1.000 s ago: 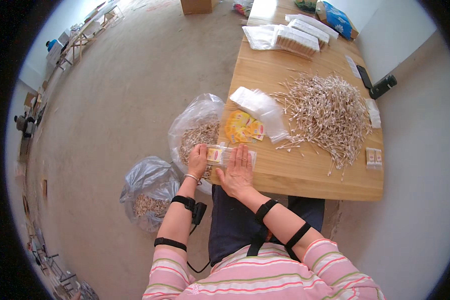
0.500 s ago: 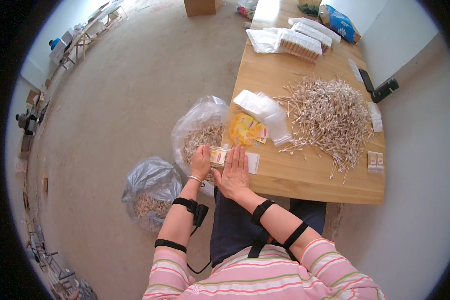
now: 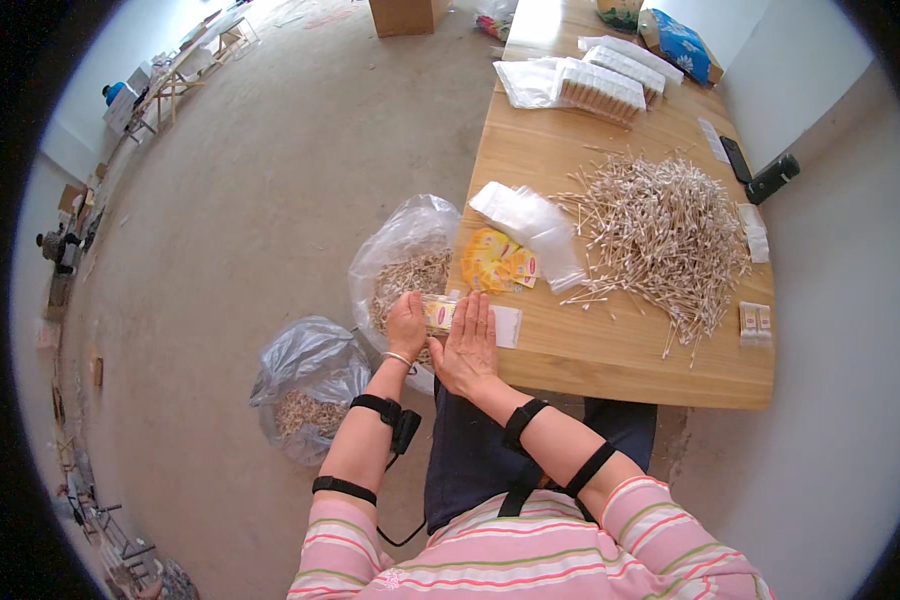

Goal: Counting and grouping cotton swabs then placing them into a small plastic bag.

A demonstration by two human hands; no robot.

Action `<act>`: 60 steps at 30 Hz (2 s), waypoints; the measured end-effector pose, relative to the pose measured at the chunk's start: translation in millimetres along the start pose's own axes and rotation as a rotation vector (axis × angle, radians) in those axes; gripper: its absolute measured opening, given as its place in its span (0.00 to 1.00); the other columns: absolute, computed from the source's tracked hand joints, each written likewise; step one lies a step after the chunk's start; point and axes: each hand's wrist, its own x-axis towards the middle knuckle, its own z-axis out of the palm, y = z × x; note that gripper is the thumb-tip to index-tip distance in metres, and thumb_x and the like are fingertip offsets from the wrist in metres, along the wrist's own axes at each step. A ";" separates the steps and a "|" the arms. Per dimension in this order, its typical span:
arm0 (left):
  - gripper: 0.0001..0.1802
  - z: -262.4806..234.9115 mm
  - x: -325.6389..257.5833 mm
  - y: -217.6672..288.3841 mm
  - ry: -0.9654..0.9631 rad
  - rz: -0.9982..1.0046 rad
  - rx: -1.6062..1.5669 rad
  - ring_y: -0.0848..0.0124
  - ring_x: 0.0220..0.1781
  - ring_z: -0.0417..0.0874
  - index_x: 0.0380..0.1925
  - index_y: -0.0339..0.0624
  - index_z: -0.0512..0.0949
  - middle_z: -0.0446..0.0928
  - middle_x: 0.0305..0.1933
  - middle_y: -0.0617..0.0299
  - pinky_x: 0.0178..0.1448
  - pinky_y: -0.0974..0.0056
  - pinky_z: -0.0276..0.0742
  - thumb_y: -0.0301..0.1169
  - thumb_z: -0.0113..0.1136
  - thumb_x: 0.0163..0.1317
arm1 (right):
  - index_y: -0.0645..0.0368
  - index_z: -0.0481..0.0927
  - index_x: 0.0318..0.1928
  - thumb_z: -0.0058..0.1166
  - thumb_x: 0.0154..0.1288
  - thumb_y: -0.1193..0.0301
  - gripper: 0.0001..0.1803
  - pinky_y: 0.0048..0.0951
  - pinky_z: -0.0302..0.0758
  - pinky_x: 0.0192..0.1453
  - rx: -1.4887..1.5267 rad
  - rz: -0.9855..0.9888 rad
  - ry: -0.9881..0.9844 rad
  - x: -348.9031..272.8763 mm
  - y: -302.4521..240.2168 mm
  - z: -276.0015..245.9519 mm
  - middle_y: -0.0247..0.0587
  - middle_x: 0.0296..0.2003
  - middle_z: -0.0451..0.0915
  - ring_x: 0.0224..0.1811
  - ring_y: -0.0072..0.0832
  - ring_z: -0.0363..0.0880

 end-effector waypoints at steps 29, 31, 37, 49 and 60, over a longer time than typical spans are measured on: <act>0.21 -6.7 17.8 -22.1 -0.314 -0.296 -0.461 0.66 0.55 0.76 0.53 0.34 0.72 0.75 0.55 0.52 0.58 0.64 0.70 0.39 0.45 0.69 | 0.67 0.64 0.59 0.44 0.56 0.77 0.27 0.42 0.47 0.74 0.810 -0.170 0.354 40.3 18.4 -2.0 0.59 0.64 0.59 0.70 0.50 0.53; 0.21 -5.5 14.6 -6.8 -0.196 -0.295 -0.298 0.62 0.57 0.74 0.53 0.35 0.72 0.74 0.55 0.50 0.60 0.62 0.69 0.37 0.48 0.67 | 0.65 0.66 0.57 0.46 0.55 0.76 0.26 0.45 0.48 0.73 0.327 -0.125 0.546 41.5 56.3 -18.4 0.55 0.62 0.62 0.68 0.49 0.56; 0.23 15.6 -12.6 57.6 0.227 0.237 0.381 0.53 0.62 0.67 0.54 0.38 0.70 0.70 0.57 0.48 0.66 0.53 0.60 0.32 0.55 0.59 | 0.62 0.70 0.53 0.53 0.55 0.68 0.24 0.47 0.52 0.70 -0.125 0.292 0.589 15.0 154.7 -88.9 0.48 0.56 0.66 0.64 0.44 0.59; 0.24 119.2 -84.9 161.0 -0.316 0.644 0.106 0.51 0.58 0.68 0.51 0.37 0.71 0.71 0.53 0.47 0.66 0.53 0.61 0.22 0.58 0.51 | 0.62 0.74 0.41 0.55 0.52 0.72 0.14 0.46 0.62 0.65 0.024 0.017 0.489 -75.0 220.3 -100.8 0.49 0.52 0.70 0.60 0.48 0.64; 0.05 129.5 -88.9 156.1 -0.147 0.656 0.250 0.60 0.48 0.73 0.28 0.50 0.81 0.77 0.38 0.65 0.52 0.56 0.66 0.33 0.64 0.51 | 0.59 0.72 0.46 0.57 0.51 0.69 0.20 0.45 0.60 0.63 -0.071 0.252 0.609 -83.9 208.7 -117.1 0.45 0.49 0.70 0.57 0.45 0.63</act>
